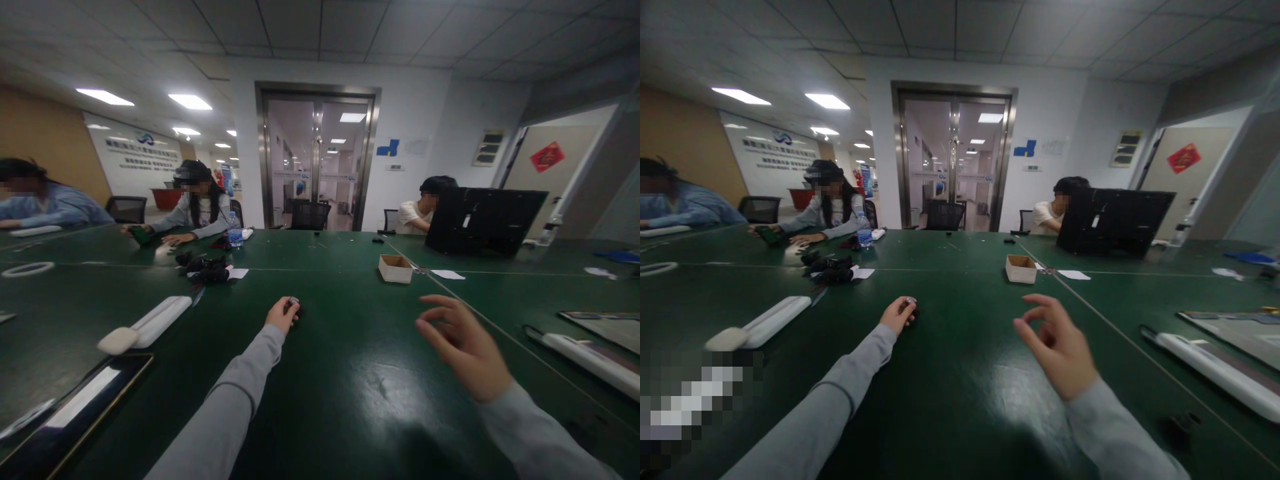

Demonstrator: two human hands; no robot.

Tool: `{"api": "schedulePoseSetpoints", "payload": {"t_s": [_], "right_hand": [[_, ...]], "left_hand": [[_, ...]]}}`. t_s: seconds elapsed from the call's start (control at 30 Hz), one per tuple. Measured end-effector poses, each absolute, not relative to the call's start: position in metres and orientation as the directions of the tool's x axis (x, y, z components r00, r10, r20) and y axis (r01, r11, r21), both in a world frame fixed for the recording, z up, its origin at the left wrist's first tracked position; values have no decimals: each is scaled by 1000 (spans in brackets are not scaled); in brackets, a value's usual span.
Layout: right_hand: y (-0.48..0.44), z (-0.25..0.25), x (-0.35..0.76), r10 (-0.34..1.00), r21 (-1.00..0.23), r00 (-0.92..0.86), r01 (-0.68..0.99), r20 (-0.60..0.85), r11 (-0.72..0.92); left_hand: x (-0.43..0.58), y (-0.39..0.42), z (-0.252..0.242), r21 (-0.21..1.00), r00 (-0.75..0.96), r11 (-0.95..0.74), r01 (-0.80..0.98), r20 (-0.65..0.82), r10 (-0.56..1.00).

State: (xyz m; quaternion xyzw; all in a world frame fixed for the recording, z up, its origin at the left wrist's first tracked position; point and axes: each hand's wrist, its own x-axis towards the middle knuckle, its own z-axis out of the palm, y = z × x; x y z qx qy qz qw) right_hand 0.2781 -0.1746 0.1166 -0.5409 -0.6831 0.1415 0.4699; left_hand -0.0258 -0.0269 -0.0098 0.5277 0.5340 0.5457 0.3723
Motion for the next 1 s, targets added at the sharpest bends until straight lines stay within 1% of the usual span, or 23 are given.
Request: {"api": "schedulePoseSetpoints", "payload": {"t_s": [0.07, 0.13, 0.2, 0.23, 0.3, 0.37, 0.43, 0.63, 0.77, 0.83, 0.9, 1.0], "right_hand": [[-141, 100, 242, 951, -807, -168, 503, 261, 310], [-108, 77, 214, 955, -888, -293, 426, 50, 177], [-77, 54, 191, 945, -934, -326, 345, -29, 90], [-63, 46, 180, 951, -951, -306, 305, -48, 50], [-40, 34, 161, 963, -981, -261, 193, -70, -19], [-24, 28, 146, 964, -996, -255, 58, -79, -66], [-12, 25, 137, 958, -994, -273, -33, -92, -104], [4, 17, 121, 952, -966, -275, -179, -132, -186], [8, 15, 111, 962, -939, -234, -274, -143, -207], [8, 15, 109, 967, -925, -208, -316, -148, -209], [8, 14, 110, 970, -914, -187, -346, -156, -213], [6, 14, 117, 967, -905, -202, -362, -156, -222]], "left_hand": [[-26, -22, -8, 990, -229, -141, -19, 133, 964], [-23, -15, -6, 967, -275, -128, -218, 65, 959], [-17, -7, -4, 921, -291, -118, -371, 6, 957], [-12, -5, -3, 903, -300, -118, -414, -13, 954], [-3, -1, -1, 891, -315, -120, -438, -27, 949], [5, 1, 0, 896, -323, -122, -426, -24, 946], [9, 2, 1, 902, -311, -115, -415, -22, 950], [9, 5, 1, 915, -273, -125, -385, 16, 962], [7, 2, -1, 930, -200, -114, -350, 44, 979], [7, 0, -1, 956, -176, -98, -278, 50, 983], [8, -2, 5, 984, -197, -103, -145, 74, 978], [13, -14, 41, 981, -367, -190, 28, 187, 911]]}}
